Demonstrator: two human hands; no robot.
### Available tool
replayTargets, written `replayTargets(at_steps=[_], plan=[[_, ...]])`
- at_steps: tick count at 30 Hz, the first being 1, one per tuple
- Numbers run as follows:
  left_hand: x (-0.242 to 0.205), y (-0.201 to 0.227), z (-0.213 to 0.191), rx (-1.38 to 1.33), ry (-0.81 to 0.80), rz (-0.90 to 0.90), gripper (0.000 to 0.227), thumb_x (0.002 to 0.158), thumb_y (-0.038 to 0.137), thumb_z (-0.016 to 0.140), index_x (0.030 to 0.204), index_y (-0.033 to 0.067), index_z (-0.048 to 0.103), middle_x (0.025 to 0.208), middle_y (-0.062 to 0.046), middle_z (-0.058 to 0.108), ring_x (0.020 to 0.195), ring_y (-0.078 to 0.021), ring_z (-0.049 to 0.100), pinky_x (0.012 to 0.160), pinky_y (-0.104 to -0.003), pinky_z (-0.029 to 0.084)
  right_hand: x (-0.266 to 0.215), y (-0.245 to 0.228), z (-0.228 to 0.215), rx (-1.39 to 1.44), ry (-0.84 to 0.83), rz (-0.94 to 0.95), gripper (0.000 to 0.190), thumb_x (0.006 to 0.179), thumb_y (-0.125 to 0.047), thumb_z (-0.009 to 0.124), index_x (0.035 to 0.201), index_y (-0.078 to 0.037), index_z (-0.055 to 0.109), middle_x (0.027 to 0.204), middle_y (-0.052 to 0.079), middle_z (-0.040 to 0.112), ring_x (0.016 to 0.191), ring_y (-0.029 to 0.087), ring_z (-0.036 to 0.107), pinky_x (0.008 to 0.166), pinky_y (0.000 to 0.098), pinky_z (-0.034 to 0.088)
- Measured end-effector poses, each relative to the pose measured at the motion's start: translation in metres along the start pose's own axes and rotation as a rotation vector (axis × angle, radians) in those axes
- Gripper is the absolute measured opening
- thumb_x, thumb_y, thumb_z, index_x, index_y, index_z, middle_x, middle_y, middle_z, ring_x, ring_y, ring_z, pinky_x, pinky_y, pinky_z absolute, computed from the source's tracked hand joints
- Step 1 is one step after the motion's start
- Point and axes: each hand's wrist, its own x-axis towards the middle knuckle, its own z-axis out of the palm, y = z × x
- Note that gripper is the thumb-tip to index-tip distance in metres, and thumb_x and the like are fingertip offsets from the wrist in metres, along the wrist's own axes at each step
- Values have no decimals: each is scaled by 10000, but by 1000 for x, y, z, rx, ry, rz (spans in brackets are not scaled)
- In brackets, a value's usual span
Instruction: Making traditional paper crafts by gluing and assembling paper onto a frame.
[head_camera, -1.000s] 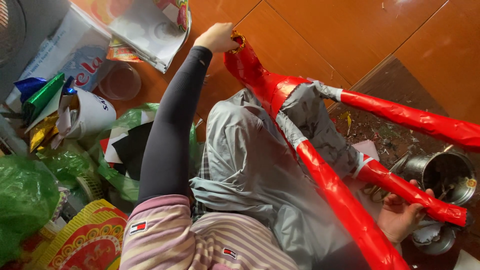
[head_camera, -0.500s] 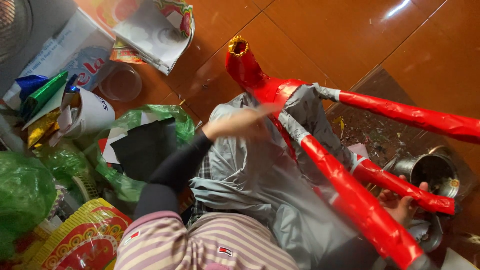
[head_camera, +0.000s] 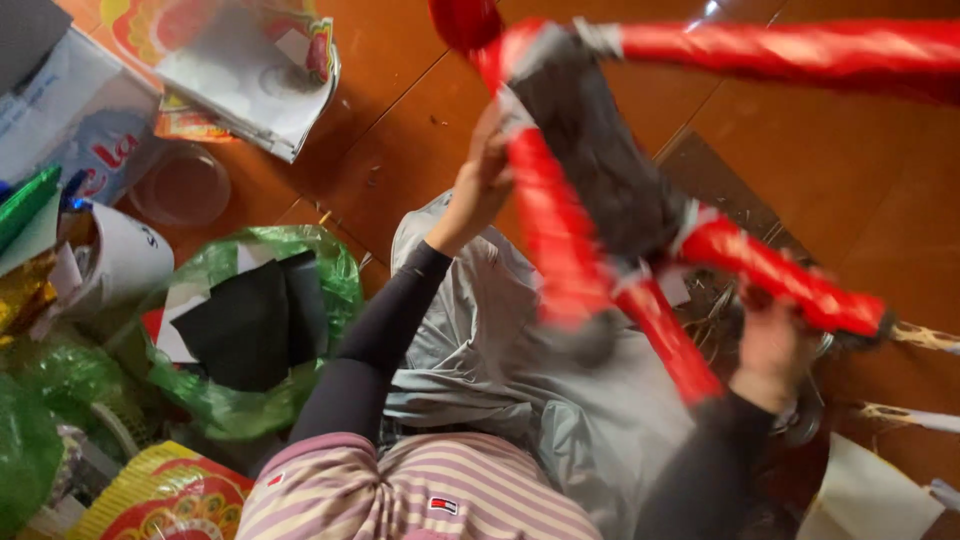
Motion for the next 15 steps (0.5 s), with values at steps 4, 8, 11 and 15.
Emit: replayTargets(at_steps=[4,8,11,15], plan=[[-38,-61,21,-176,610,-36,462,1051,-10,488,1495,37,373,1185,-159,573,1060,-219,550,883,-328,457,43,54,137,-342,-121,-198,501,1013,-73,811,1414,-96,510,1549,113,517,1232,271,652,1079,411,583],[-93,-70,40,-209,778,-287,278,1046,41,489,1324,42,464,978,-59,642,839,-134,662,758,-274,578,75,151,193,-1040,-229,-472,557,911,-79,844,1395,-52,570,1542,210,449,1432,408,476,1199,463,392],[-97,-57,35,-51,709,-287,253,1058,9,500,1309,34,473,970,-76,635,815,-133,644,765,-267,555,85,202,224,-1045,-217,-482,631,914,-103,752,1503,-87,525,1573,248,421,1459,422,442,1235,478,368],[-92,-81,35,-218,685,-341,194,1082,-3,486,1274,16,505,956,-76,643,817,-133,623,769,-270,541,87,250,195,-944,-296,-371,906,812,-94,585,1648,2,249,1626,352,288,1491,518,294,1166,448,399]])
